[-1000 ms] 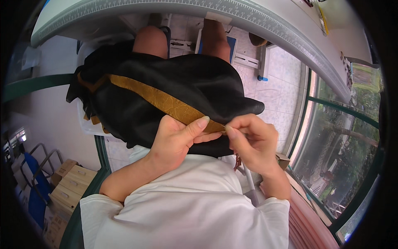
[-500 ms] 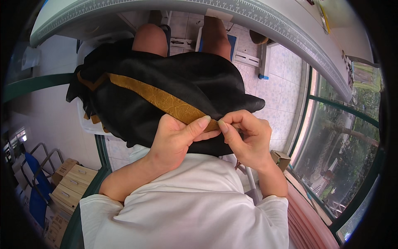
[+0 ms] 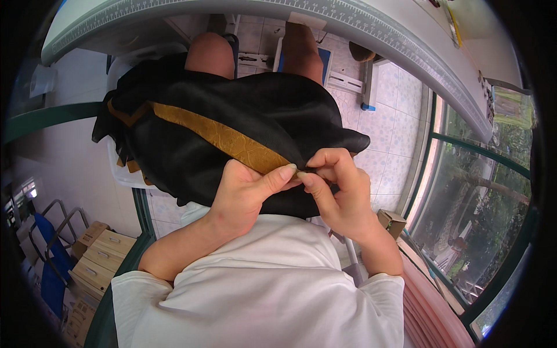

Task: The person hand-sews a brown leather strap onto a black bag using a needle and thread. They repeatedly insert the needle through the strap and pull the thread tight to secure the attachment.

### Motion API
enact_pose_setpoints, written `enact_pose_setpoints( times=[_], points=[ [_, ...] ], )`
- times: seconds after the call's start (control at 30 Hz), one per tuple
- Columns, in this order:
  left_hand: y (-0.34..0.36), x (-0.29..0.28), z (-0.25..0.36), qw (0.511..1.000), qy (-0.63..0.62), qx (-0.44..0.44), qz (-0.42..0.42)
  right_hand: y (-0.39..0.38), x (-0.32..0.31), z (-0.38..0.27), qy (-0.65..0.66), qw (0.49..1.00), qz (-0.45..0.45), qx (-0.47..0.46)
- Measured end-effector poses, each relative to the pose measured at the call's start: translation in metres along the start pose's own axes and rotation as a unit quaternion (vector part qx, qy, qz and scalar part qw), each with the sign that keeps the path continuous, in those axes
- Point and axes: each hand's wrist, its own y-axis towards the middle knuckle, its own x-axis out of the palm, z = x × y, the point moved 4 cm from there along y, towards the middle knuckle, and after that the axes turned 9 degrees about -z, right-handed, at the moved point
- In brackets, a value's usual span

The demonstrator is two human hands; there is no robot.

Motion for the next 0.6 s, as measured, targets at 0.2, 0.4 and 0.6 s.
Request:
enact_pose_setpoints(
  times=[0.2, 0.4, 0.6],
  points=[
    [0.0, 0.0, 0.003, 0.98, 0.184, 0.078, 0.005, 0.012, 0.001, -0.024, -0.247, 0.962, -0.036, -0.113],
    [0.002, 0.002, 0.002, 0.999, 0.051, 0.002, 0.004, 0.02, -0.018, -0.041, -0.039, 0.995, -0.069, -0.061],
    [0.003, 0.004, 0.004, 0.997, -0.058, -0.01, -0.046, -0.052, -0.207, -0.137, 0.079, 0.928, 0.241, -0.272]
  ],
)
